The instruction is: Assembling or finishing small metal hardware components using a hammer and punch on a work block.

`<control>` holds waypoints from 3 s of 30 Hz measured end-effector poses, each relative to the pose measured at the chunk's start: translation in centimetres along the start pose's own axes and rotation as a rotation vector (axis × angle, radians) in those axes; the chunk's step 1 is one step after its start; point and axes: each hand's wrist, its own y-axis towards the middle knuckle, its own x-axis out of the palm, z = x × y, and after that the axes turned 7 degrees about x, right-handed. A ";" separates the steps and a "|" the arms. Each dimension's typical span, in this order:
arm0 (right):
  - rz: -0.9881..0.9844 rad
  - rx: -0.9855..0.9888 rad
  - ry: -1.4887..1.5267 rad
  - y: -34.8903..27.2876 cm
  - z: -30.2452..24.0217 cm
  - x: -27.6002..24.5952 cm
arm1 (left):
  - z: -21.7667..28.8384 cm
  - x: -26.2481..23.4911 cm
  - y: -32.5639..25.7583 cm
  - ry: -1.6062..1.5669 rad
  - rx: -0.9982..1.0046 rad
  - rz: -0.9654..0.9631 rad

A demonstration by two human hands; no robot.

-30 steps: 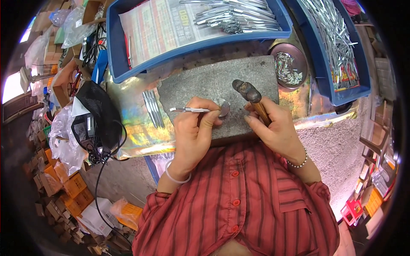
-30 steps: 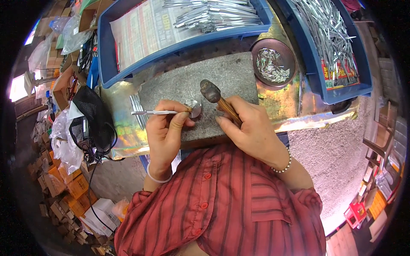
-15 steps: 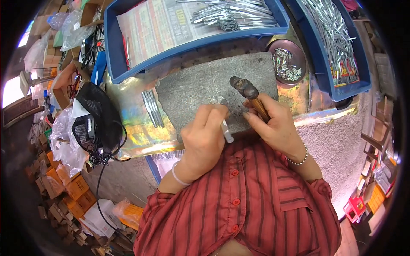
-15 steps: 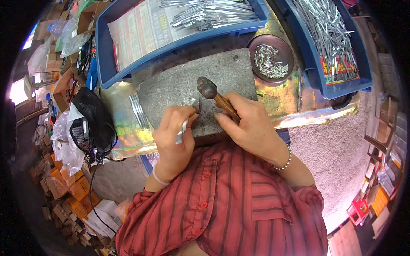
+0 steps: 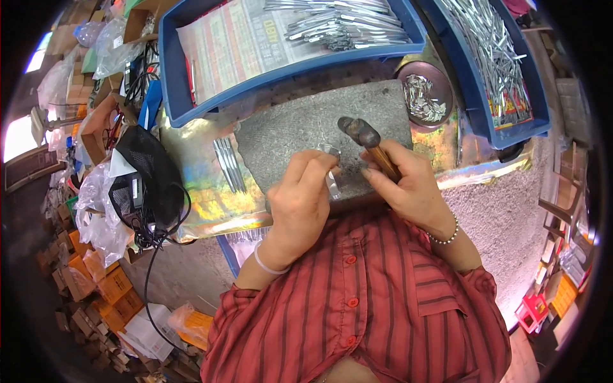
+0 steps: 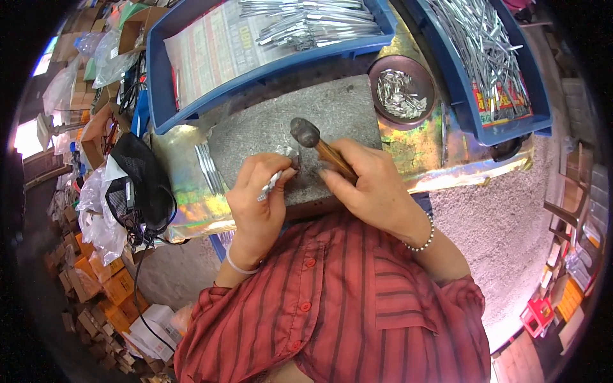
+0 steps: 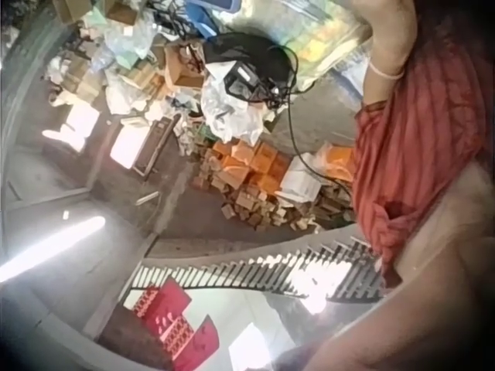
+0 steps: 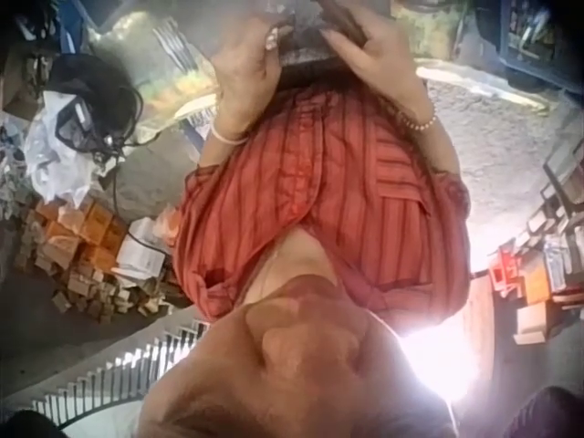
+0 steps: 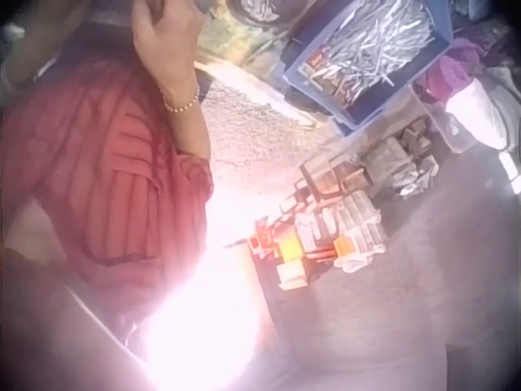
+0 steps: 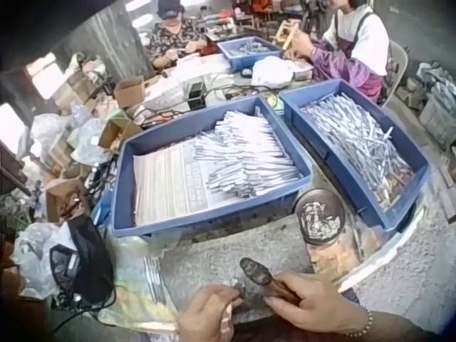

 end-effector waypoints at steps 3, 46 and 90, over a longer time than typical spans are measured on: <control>-0.119 -0.084 0.033 0.0 -2.0 -0.6 | -0.1 -0.1 -0.1 0.031 -0.021 -0.033; -0.063 -0.347 -0.489 -4.9 -9.6 -4.1 | -1.3 -1.1 -0.6 -0.130 0.017 0.004; 0.248 -0.179 -0.717 -2.3 1.0 -3.8 | -0.9 -6.1 0.5 -1.543 -0.776 0.134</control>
